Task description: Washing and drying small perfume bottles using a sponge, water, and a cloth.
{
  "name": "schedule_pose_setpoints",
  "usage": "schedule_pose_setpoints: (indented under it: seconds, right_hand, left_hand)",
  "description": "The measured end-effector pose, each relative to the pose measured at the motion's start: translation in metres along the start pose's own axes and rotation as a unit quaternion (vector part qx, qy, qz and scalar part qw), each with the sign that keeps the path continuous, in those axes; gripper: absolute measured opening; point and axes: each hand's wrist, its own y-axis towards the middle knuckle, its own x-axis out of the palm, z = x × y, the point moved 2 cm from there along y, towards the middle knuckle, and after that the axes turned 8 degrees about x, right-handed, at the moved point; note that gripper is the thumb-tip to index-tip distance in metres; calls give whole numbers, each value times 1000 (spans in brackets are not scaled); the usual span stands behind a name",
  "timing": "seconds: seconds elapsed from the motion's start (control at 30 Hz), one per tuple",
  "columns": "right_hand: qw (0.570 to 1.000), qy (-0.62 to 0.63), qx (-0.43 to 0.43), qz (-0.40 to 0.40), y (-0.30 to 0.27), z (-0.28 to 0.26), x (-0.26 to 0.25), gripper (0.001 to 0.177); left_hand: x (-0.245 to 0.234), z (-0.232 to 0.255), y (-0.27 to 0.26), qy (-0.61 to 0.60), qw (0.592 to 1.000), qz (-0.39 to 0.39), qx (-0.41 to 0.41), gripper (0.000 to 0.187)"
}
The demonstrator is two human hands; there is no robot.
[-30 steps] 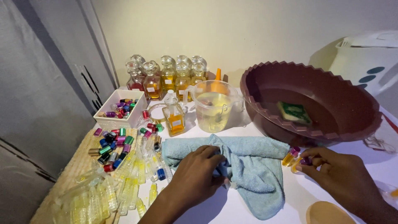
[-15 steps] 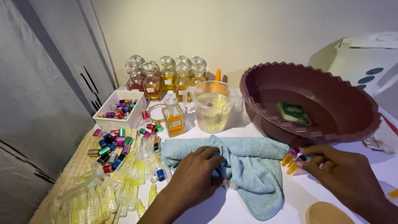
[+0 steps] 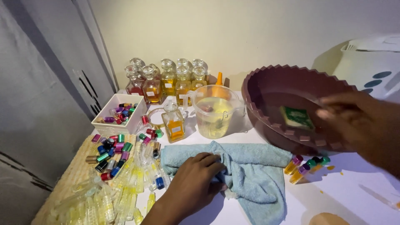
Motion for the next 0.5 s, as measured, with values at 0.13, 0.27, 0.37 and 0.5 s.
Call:
schedule_pose_setpoints:
  seconds: [0.13, 0.27, 0.37, 0.5]
  right_hand:
    - [984, -153, -19, -88, 75, 24, 40, 45]
    - [943, -53, 19, -329, 120, 36, 105, 58]
    - [911, -75, 10, -406, 139, 54, 127, 64]
    - [888, -114, 69, -441, 140, 68, 148, 63]
  left_hand:
    - [2, -4, 0, -14, 1000, -7, -10, 39]
    - [9, -6, -3, 22, 1000, -1, 8, 37]
    - [10, -6, -2, 30, 999, -2, 18, 37]
    - [11, -13, -3, 21, 999, -6, 25, 39]
